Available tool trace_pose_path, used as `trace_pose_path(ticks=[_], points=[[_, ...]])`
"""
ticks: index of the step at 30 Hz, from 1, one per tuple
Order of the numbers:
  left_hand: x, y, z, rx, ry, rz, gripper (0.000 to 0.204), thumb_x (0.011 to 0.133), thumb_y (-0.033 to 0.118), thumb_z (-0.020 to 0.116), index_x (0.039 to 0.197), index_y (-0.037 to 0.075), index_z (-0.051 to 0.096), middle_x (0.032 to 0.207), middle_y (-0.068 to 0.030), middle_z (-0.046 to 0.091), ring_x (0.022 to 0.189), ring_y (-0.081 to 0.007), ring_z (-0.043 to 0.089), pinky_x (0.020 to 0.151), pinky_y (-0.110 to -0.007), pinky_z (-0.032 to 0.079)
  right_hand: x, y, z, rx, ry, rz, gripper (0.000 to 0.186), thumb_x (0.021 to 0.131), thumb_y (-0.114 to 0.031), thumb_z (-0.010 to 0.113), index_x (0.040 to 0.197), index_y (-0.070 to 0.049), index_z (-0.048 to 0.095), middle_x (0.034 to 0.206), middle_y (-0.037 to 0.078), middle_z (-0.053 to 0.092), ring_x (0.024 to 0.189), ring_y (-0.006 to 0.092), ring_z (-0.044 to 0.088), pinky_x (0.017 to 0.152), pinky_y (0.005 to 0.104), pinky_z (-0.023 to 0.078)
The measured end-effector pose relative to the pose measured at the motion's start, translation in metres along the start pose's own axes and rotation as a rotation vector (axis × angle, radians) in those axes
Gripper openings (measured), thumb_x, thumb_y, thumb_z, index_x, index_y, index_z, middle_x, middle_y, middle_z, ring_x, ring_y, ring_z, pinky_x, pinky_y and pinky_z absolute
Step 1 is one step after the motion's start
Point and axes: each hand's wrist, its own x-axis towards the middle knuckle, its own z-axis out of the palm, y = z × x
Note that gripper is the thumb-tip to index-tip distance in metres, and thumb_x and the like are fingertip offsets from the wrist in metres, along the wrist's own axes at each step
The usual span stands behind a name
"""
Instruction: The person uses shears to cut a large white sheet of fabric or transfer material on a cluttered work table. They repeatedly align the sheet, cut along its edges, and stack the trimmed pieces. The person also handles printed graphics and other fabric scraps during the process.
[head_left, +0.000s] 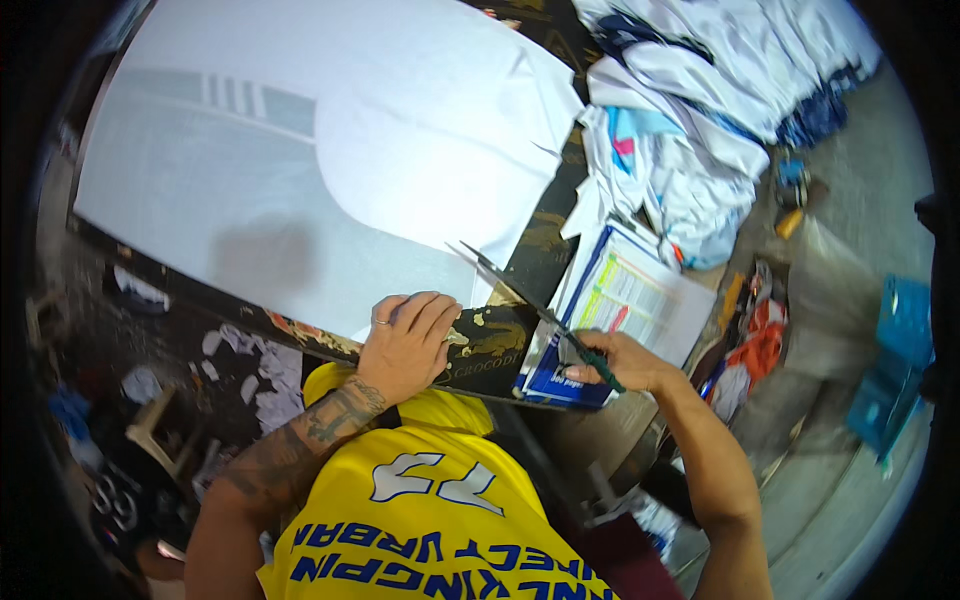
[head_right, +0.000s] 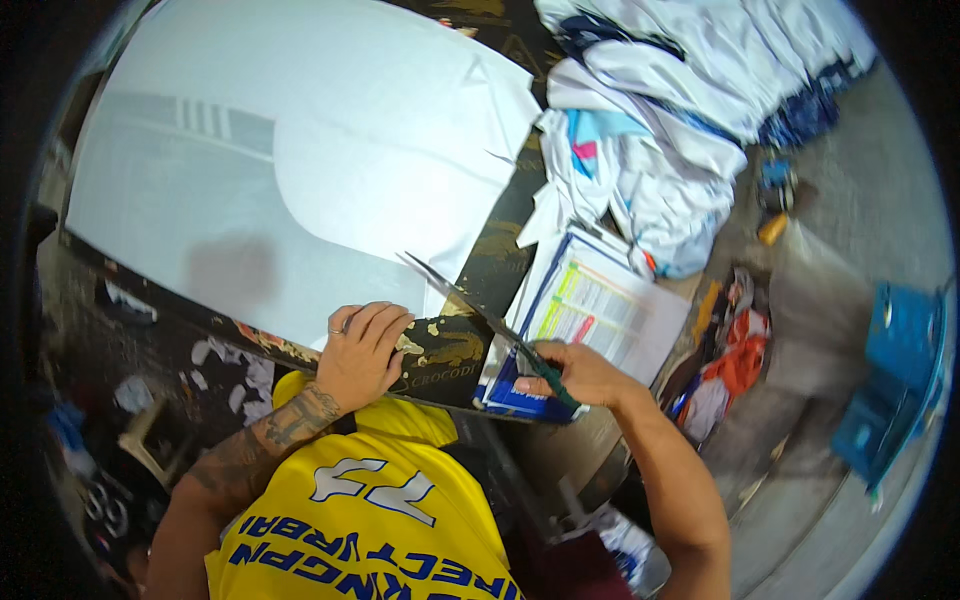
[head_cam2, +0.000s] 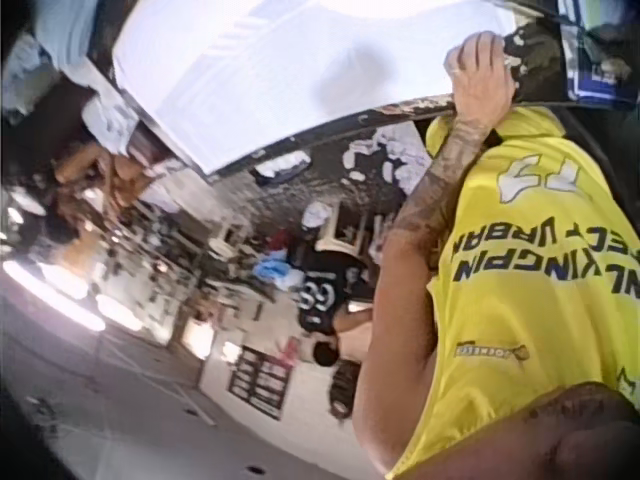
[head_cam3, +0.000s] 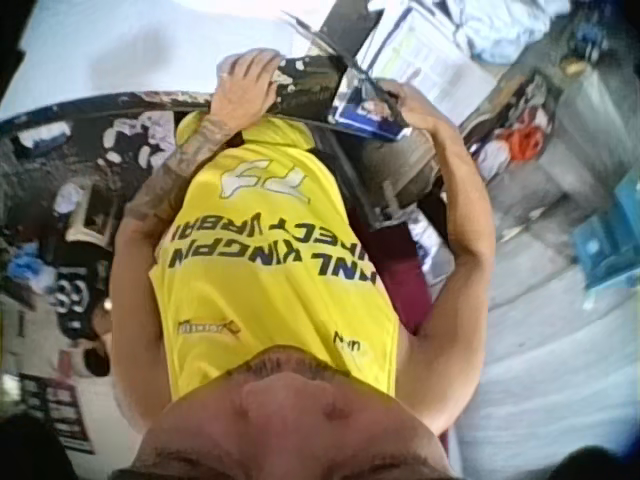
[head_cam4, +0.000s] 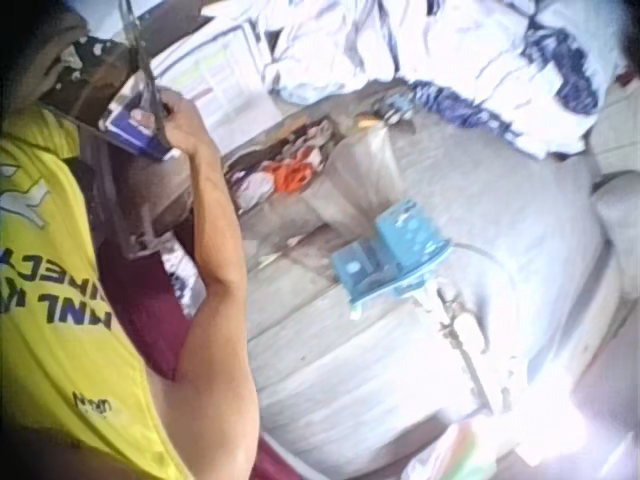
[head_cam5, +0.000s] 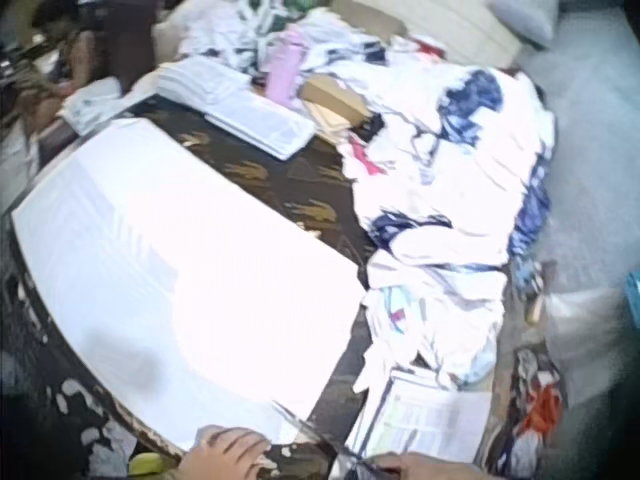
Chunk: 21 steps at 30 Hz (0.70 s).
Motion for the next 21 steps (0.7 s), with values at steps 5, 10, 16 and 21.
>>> trace_pose_path(ticks=[5, 10, 16, 21], points=[[-0.007, 0.000, 0.016, 0.120, 0.052, -0.001, 0.054, 0.088, 0.030, 0.071, 0.137, 0.009, 0.066, 0.141, -0.0032, 0.060, 0.137, -0.0210, 0.051, 0.116, -0.049, 0.035, 0.037, -0.026, -0.056, -0.298, -0.144, -0.050, 0.056, 0.090, -0.054, 0.088, 0.087, -0.004, 0.062, 0.075, 0.006, 0.056, 0.075, 0.0207, 0.055, 0.072, 0.0378, 0.046], [-0.004, 0.001, 0.014, 0.157, 0.061, 0.016, 0.055, 0.086, 0.034, 0.072, 0.135, 0.010, 0.069, 0.139, -0.0017, 0.062, 0.136, -0.0191, 0.051, 0.114, -0.048, 0.038, 0.048, -0.047, -0.065, -0.326, -0.166, -0.022, 0.054, 0.087, -0.049, 0.091, 0.089, -0.003, 0.064, 0.074, 0.006, 0.057, 0.071, 0.0187, 0.054, 0.067, 0.0379, 0.044], [-0.006, 0.001, 0.015, 0.167, 0.065, 0.011, 0.055, 0.086, 0.035, 0.072, 0.136, 0.011, 0.069, 0.141, -0.0008, 0.061, 0.135, -0.0190, 0.052, 0.114, -0.047, 0.038, 0.053, -0.048, -0.064, -0.408, -0.152, 0.018, 0.054, 0.083, -0.052, 0.095, 0.083, -0.006, 0.066, 0.069, 0.003, 0.062, 0.064, 0.0161, 0.057, 0.062, 0.0365, 0.045], [-0.005, 0.000, 0.015, 0.150, 0.092, 0.012, 0.054, 0.085, 0.035, 0.072, 0.133, 0.010, 0.071, 0.140, -0.0003, 0.061, 0.135, -0.0192, 0.052, 0.113, -0.047, 0.039, 0.051, -0.054, -0.061, -0.363, -0.185, 0.139, 0.059, 0.081, -0.058, 0.093, 0.086, -0.004, 0.070, 0.064, 0.004, 0.058, 0.064, 0.0182, 0.057, 0.062, 0.0373, 0.044]])
